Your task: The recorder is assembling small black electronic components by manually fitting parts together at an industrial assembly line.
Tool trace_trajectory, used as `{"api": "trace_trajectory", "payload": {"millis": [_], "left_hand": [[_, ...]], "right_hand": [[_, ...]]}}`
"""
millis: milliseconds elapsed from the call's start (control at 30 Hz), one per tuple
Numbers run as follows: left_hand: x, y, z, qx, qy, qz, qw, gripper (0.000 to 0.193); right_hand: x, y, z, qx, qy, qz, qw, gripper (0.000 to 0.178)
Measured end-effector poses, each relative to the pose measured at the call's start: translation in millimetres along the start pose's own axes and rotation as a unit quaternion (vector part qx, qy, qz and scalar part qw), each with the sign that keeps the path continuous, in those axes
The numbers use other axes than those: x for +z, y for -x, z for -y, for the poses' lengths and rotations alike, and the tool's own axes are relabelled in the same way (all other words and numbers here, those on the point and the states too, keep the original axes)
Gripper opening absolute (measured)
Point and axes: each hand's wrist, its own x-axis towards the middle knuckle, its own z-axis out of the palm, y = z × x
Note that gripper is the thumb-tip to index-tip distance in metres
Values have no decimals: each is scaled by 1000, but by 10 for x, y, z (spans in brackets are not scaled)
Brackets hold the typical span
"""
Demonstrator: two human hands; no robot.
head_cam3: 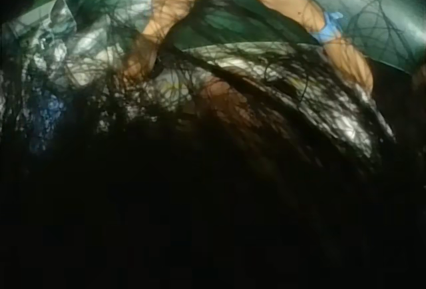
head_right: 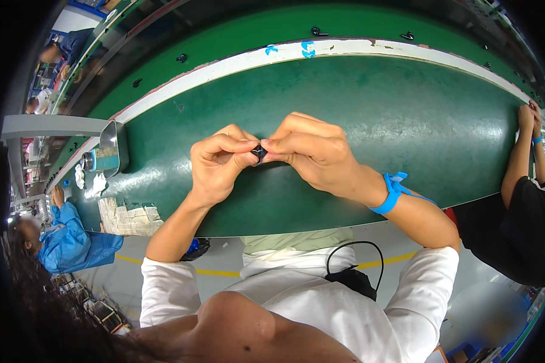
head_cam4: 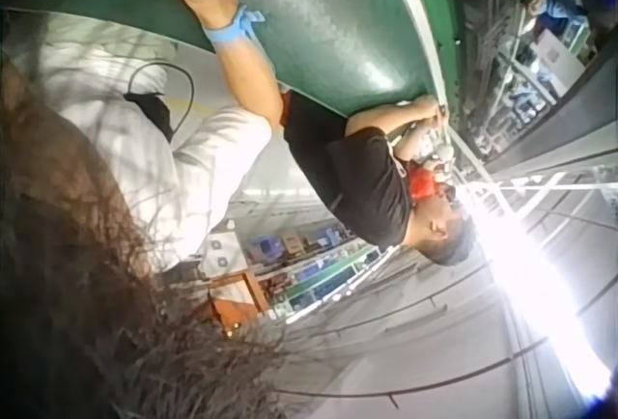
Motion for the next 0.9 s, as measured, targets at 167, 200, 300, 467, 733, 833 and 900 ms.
{"api": "trace_trajectory", "payload": {"millis": [167,200,300,467,733,833,900], "left_hand": [[-48,-67,89,-3,-29,-9,1000,15],[-63,-91,105,-20,-39,-25,999,17],[-31,-153,101,-35,-40,-25,998,22],[-14,-172,154,-62,-132,10,989,29],[-37,-187,124,-103,213,-57,970,28],[-29,-216,57,-88,254,-86,959,29],[-59,-197,36,-81,250,-102,959,29]], "right_hand": [[-5,-8,-57,35,21,-4,999,18],[4,-14,-69,84,13,-7,996,17],[-8,-34,-91,193,-53,-5,980,14],[-12,2,-209,223,-63,-13,973,11],[-39,-45,-104,258,-104,-40,960,18],[-64,-48,-102,252,-87,-15,964,15],[-70,-37,-84,250,-75,1,965,14]]}}
